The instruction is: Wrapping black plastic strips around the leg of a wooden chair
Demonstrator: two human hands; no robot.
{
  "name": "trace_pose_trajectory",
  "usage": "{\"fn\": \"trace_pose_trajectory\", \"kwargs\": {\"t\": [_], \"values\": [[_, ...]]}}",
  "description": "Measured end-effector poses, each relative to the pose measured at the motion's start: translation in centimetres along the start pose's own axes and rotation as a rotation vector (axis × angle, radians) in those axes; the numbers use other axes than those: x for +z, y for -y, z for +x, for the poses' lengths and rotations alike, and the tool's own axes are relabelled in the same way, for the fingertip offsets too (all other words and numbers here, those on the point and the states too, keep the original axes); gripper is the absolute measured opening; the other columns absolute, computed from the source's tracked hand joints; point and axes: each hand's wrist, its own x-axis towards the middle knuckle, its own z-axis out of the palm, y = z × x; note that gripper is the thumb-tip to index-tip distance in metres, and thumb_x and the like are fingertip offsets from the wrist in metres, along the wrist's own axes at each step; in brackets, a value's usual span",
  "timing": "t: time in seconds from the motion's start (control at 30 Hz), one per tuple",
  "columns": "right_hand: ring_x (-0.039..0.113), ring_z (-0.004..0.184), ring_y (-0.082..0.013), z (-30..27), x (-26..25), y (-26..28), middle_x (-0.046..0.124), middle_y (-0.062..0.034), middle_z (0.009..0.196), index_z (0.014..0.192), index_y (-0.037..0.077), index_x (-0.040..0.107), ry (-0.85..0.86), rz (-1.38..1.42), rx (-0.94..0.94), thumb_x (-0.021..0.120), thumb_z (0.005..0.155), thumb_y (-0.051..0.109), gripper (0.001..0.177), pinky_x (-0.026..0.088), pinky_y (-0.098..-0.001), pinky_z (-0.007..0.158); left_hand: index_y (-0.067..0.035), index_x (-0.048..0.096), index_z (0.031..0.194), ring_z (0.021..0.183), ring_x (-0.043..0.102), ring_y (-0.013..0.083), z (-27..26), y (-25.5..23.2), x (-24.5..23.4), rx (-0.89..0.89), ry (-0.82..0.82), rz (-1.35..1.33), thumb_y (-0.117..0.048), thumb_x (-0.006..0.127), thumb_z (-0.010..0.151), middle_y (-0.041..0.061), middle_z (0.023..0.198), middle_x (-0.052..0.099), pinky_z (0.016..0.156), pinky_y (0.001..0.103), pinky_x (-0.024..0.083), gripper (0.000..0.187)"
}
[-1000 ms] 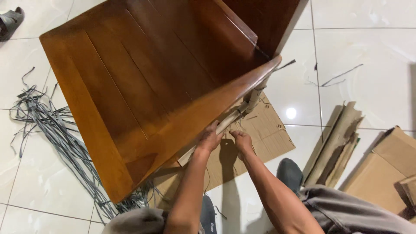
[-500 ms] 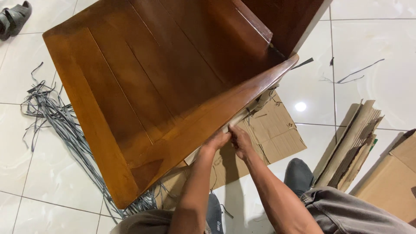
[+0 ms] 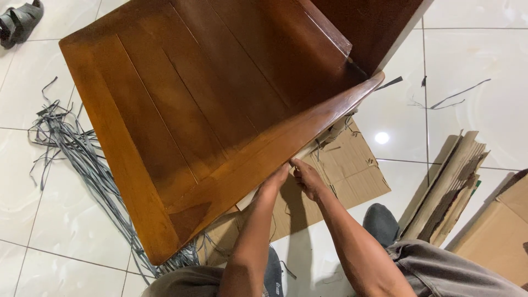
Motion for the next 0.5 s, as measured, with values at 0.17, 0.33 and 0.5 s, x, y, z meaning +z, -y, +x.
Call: {"fn": "trace_pose_trajectory", "kwargs": {"t": [0.17, 0.33, 0.5], "values": [[0.024, 0.047, -0.0046, -0.3, 0.3, 0.9, 0.02, 0.0128, 0.057, 0.07, 0.024, 0.05, -0.003, -0.084, 0.04, 0.071, 0.085, 0.04, 0.03, 0.019, -0.0218, 0.044, 0.0, 0.05, 0.144, 0.129, 0.057, 0.0291, -3.1, 0.1, 2.0, -0.022, 0.306, 0.742, -0.039, 0.033, 0.106, 0.012, 0.145, 0.058, 0.111, 0.041, 0.043, 0.056], [0.024, 0.048, -0.0056, -0.1, 0.2, 0.4, 0.022, 0.0107, 0.058, 0.073, 0.023, 0.051, -0.027, -0.095, 0.017, 0.071, 0.085, 0.043, 0.031, 0.019, -0.0227, 0.047, -0.002, 0.051, 0.143, 0.132, 0.054, 0.0277, -9.7, 1.1, 6.4, -0.288, 0.259, 0.0, -0.036, 0.029, 0.107, 0.009, 0.143, 0.056, 0.115, 0.043, 0.039, 0.055], [0.026, 0.046, -0.0059, -0.8, 0.2, -0.2, 0.026, 0.0086, 0.058, 0.082, 0.02, 0.061, -0.06, -0.137, -0.024, 0.072, 0.087, 0.053, 0.035, 0.02, -0.023, 0.045, -0.003, 0.052, 0.142, 0.134, 0.051, 0.0262, -16.4, 2.6, 11.6, -0.535, 0.182, -0.747, -0.034, 0.025, 0.107, 0.005, 0.141, 0.054, 0.12, 0.045, 0.034, 0.054]]}}
